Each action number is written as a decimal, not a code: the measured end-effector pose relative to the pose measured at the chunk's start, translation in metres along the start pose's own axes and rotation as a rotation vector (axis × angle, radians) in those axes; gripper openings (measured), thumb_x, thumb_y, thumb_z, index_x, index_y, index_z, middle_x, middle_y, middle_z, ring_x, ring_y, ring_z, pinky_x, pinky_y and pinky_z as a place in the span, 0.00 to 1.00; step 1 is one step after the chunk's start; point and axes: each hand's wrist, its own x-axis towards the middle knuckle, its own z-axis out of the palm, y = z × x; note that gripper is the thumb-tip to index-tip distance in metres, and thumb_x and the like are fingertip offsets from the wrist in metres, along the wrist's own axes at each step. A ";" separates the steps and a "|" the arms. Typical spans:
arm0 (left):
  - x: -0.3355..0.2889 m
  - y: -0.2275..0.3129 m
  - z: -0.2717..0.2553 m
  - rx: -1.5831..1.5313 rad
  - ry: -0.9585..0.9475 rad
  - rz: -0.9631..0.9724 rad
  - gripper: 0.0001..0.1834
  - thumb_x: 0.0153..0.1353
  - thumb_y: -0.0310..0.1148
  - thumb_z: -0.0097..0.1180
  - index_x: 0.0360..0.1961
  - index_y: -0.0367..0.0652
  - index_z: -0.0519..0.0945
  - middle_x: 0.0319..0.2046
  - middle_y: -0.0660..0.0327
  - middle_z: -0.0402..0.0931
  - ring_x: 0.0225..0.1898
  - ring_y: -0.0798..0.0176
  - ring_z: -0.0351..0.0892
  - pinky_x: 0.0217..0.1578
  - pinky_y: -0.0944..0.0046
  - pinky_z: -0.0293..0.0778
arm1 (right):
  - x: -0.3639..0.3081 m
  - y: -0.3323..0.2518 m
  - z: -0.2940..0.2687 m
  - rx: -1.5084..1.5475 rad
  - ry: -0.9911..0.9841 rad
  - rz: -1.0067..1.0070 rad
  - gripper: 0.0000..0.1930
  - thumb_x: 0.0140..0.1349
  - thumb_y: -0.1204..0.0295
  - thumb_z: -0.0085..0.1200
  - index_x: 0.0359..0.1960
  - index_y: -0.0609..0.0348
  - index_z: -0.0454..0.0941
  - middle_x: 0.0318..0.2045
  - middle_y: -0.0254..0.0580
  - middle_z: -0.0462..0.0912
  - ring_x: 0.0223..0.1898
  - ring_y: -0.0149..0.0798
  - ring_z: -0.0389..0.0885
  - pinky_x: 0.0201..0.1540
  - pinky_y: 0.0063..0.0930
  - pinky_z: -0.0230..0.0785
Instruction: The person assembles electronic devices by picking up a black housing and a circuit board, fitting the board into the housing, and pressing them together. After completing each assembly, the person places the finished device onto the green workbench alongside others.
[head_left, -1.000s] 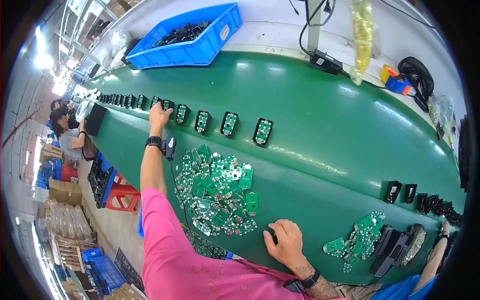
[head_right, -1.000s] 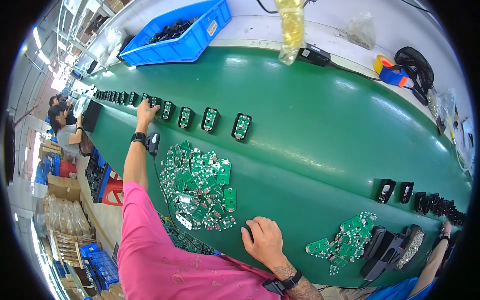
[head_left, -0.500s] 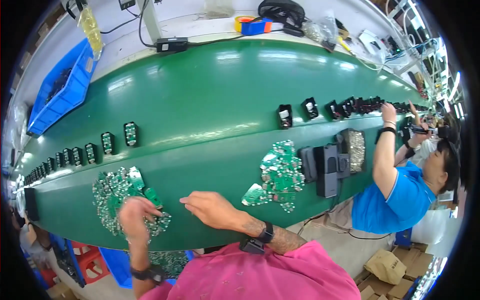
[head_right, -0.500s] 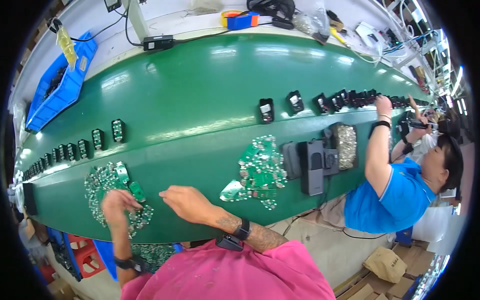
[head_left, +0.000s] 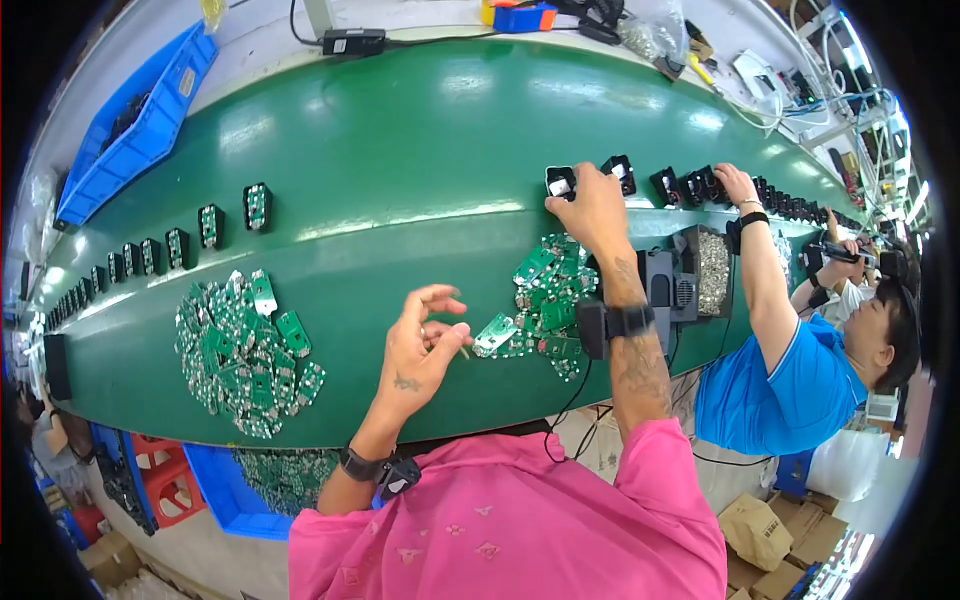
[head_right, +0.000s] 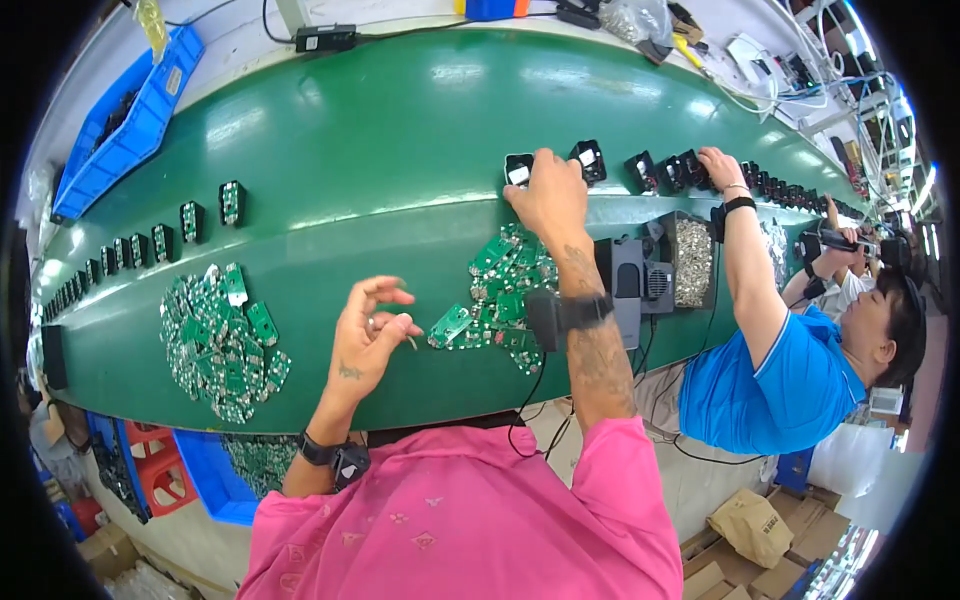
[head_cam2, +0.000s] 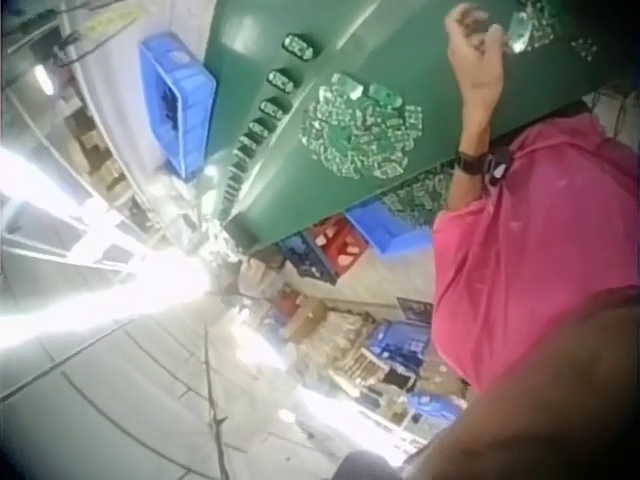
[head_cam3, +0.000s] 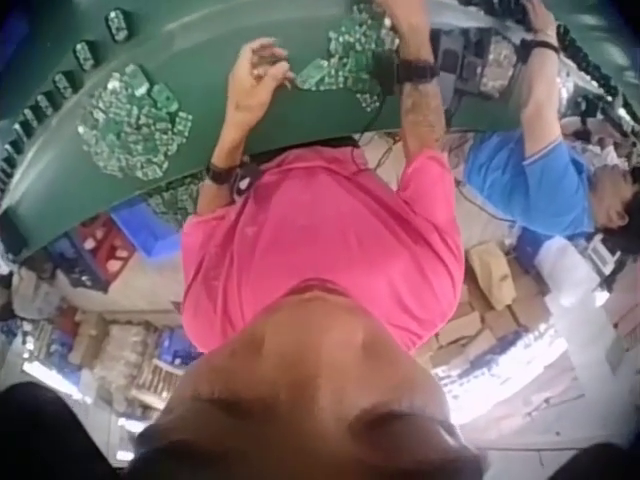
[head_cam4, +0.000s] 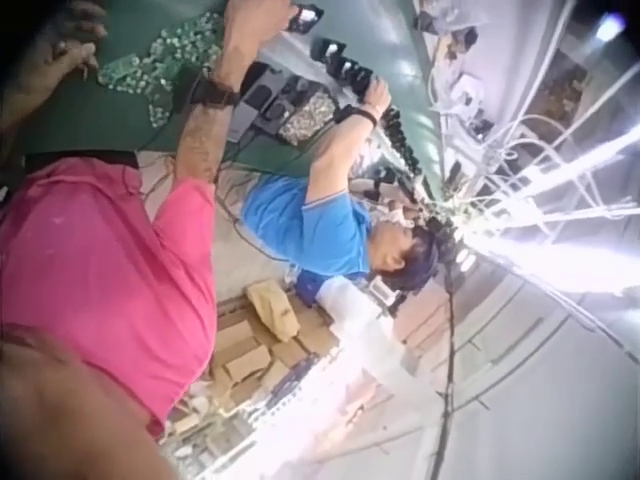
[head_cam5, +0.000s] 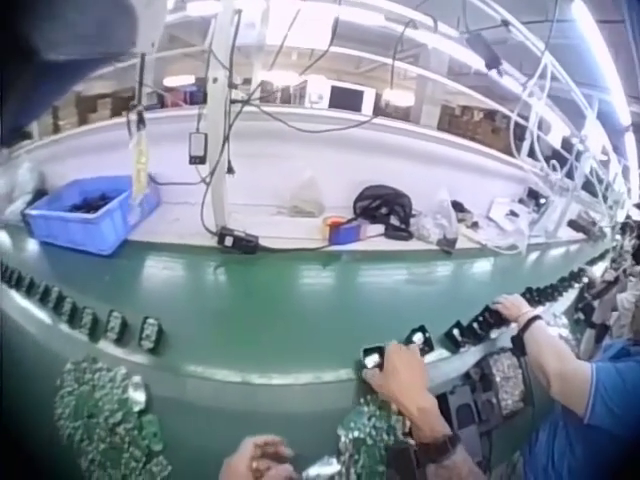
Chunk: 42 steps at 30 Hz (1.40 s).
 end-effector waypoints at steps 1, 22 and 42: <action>-0.001 0.002 0.000 0.019 0.036 0.009 0.29 0.64 0.23 0.58 0.64 0.38 0.63 0.53 0.51 0.72 0.38 0.65 0.83 0.38 0.67 0.80 | -0.009 -0.002 -0.002 0.007 -0.016 -0.001 0.30 0.48 0.62 0.69 0.51 0.66 0.76 0.43 0.55 0.83 0.45 0.56 0.80 0.49 0.46 0.74; -0.005 -0.034 -0.030 -0.020 -0.043 0.137 0.10 0.58 0.23 0.61 0.42 0.38 0.82 0.62 0.53 0.57 0.47 0.64 0.75 0.43 0.66 0.77 | -0.163 -0.043 -0.005 0.207 -0.170 -0.547 0.15 0.52 0.81 0.60 0.43 0.60 0.83 0.48 0.45 0.75 0.51 0.51 0.71 0.52 0.42 0.70; -0.046 -0.025 0.000 0.321 0.038 0.258 0.10 0.50 0.19 0.63 0.35 0.40 0.86 0.52 0.55 0.74 0.49 0.56 0.77 0.49 0.60 0.73 | -0.199 -0.062 -0.006 1.146 -0.350 -0.100 0.09 0.68 0.81 0.51 0.45 0.64 0.83 0.26 0.25 0.75 0.24 0.17 0.65 0.24 0.16 0.56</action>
